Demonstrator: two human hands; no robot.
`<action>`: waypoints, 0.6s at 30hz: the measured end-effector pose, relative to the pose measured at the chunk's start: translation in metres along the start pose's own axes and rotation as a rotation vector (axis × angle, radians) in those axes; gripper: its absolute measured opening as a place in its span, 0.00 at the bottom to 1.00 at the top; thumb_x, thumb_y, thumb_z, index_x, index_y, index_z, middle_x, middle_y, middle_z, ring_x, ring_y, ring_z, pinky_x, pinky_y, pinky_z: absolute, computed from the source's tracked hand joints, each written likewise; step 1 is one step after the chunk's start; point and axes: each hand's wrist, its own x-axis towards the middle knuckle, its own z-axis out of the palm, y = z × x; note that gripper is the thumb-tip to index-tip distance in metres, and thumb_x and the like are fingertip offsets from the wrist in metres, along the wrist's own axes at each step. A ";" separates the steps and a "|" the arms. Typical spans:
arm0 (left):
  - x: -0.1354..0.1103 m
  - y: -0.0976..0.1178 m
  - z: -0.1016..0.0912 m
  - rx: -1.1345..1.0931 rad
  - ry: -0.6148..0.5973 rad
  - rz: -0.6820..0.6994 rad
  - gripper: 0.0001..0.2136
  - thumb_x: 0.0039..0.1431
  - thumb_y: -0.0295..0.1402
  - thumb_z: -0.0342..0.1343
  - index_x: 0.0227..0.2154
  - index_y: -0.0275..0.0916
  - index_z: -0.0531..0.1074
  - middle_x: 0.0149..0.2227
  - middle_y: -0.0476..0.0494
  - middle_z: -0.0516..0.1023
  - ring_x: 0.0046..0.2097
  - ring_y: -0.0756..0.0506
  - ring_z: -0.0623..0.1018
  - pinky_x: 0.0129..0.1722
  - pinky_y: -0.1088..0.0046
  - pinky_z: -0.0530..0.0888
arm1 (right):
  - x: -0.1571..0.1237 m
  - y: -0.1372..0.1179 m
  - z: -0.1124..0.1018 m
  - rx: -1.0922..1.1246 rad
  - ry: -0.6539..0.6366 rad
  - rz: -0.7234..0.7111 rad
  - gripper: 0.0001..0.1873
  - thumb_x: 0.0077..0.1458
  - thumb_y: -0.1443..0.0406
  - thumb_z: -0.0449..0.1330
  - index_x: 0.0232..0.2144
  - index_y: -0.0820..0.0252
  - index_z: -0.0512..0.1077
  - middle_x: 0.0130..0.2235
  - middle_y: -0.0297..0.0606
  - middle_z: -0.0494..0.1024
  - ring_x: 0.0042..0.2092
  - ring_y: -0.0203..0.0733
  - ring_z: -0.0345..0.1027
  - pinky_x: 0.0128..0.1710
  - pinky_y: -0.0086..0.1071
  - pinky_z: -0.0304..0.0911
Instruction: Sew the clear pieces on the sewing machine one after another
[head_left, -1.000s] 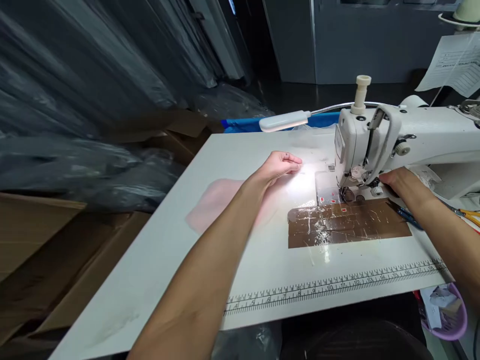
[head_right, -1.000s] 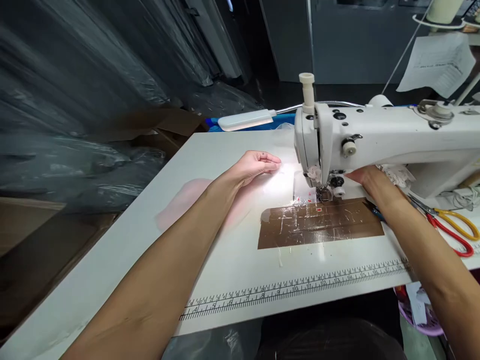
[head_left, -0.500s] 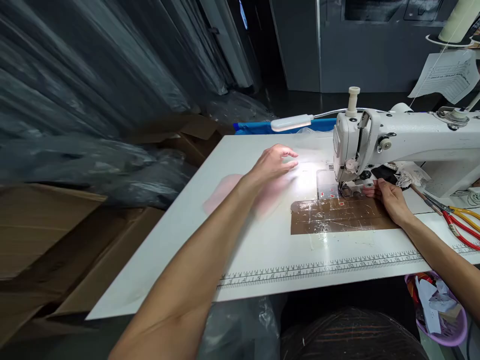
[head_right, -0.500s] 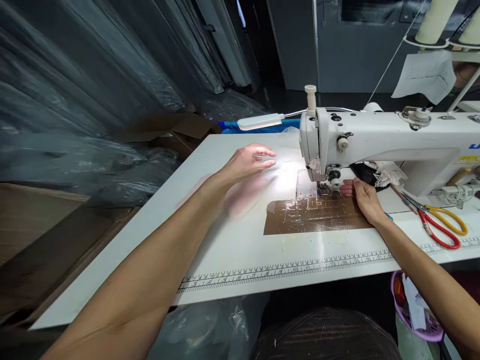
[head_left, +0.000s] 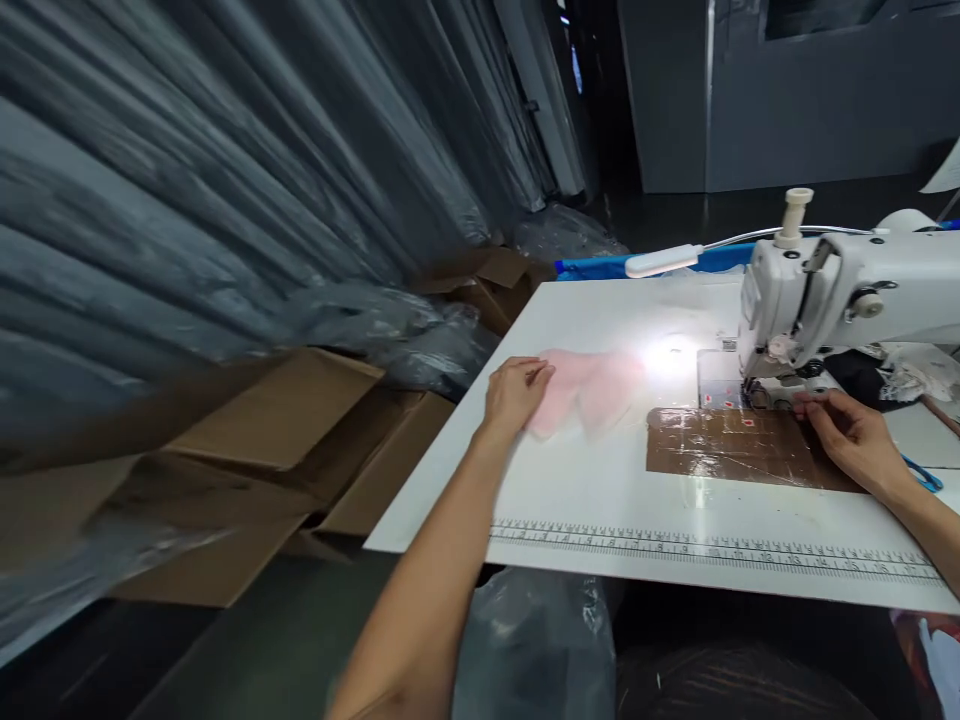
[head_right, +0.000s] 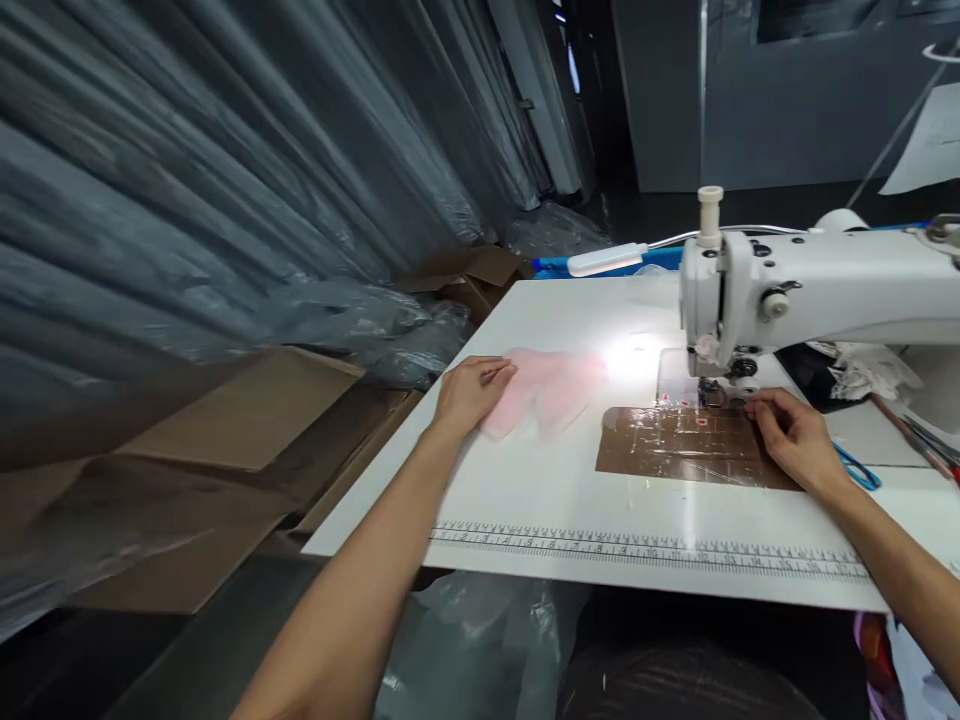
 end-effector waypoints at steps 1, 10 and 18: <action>-0.001 -0.001 0.001 -0.002 0.012 -0.003 0.13 0.58 0.38 0.55 0.37 0.38 0.82 0.49 0.38 0.80 0.50 0.37 0.79 0.56 0.63 0.73 | 0.000 0.000 0.000 -0.008 0.006 0.015 0.13 0.51 0.54 0.61 0.33 0.56 0.76 0.35 0.41 0.82 0.40 0.47 0.78 0.45 0.39 0.74; 0.002 -0.011 0.005 -0.021 0.073 -0.031 0.08 0.57 0.35 0.60 0.34 0.43 0.83 0.48 0.42 0.80 0.51 0.37 0.78 0.58 0.59 0.71 | 0.003 0.000 0.002 -0.150 0.048 0.047 0.13 0.45 0.51 0.58 0.24 0.52 0.74 0.32 0.42 0.81 0.34 0.50 0.75 0.34 0.41 0.73; -0.015 0.015 -0.003 -0.110 0.077 0.043 0.10 0.62 0.36 0.56 0.39 0.40 0.82 0.51 0.38 0.78 0.54 0.39 0.76 0.57 0.59 0.72 | 0.001 0.003 0.002 -0.186 0.027 0.008 0.18 0.45 0.50 0.57 0.31 0.53 0.77 0.35 0.43 0.82 0.36 0.50 0.76 0.34 0.41 0.72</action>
